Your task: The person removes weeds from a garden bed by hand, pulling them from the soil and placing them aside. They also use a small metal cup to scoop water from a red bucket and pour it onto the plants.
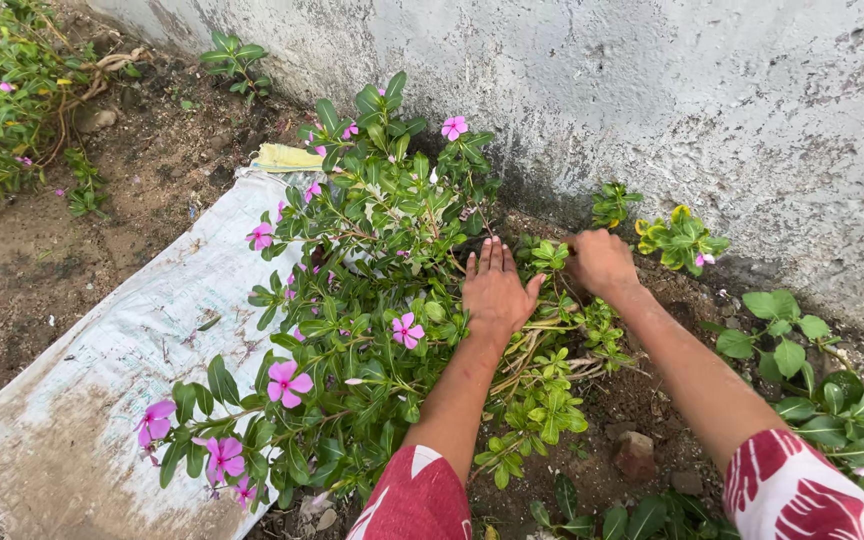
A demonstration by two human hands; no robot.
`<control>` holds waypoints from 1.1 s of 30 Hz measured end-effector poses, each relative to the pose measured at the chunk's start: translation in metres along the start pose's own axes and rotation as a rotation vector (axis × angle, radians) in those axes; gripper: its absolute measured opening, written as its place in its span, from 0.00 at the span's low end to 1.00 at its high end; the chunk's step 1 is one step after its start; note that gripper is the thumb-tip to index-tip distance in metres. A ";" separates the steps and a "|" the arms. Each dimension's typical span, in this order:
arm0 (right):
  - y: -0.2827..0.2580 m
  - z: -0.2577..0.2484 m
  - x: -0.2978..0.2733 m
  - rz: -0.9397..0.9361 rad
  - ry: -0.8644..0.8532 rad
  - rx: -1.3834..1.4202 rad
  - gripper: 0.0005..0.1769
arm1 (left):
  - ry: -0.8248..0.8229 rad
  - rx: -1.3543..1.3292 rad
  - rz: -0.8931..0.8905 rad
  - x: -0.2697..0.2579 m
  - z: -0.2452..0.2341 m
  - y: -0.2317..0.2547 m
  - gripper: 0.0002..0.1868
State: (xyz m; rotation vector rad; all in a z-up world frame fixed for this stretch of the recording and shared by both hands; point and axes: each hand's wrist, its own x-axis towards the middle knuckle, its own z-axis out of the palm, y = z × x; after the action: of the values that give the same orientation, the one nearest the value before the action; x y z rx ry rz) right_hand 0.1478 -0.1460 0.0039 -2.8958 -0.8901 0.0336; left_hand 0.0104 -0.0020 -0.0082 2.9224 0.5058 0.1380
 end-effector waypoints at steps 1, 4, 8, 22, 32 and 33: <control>-0.002 0.004 0.000 0.036 -0.019 -0.074 0.15 | 0.005 0.007 0.002 0.000 0.000 0.001 0.46; -0.002 0.012 -0.001 0.011 -0.014 -0.152 0.20 | 0.012 0.021 0.004 0.000 0.001 0.002 0.46; 0.005 -0.006 -0.011 -0.003 -0.003 -0.001 0.16 | 0.023 0.029 0.015 -0.004 -0.005 0.003 0.46; 0.039 -0.035 -0.038 0.032 -0.025 0.011 0.24 | 0.366 0.515 0.573 -0.003 -0.023 0.026 0.37; 0.139 0.031 -0.059 0.187 -0.226 -0.277 0.20 | -0.347 0.550 0.565 -0.011 -0.049 0.082 0.55; 0.144 0.033 -0.062 0.234 -0.178 -0.269 0.19 | -0.347 0.583 0.571 -0.015 -0.047 0.078 0.54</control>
State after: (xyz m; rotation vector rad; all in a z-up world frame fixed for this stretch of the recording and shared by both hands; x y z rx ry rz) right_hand 0.1745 -0.2957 -0.0455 -3.2784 -0.6147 0.2107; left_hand 0.0163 -0.0721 0.0518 3.4446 -0.4243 -0.5250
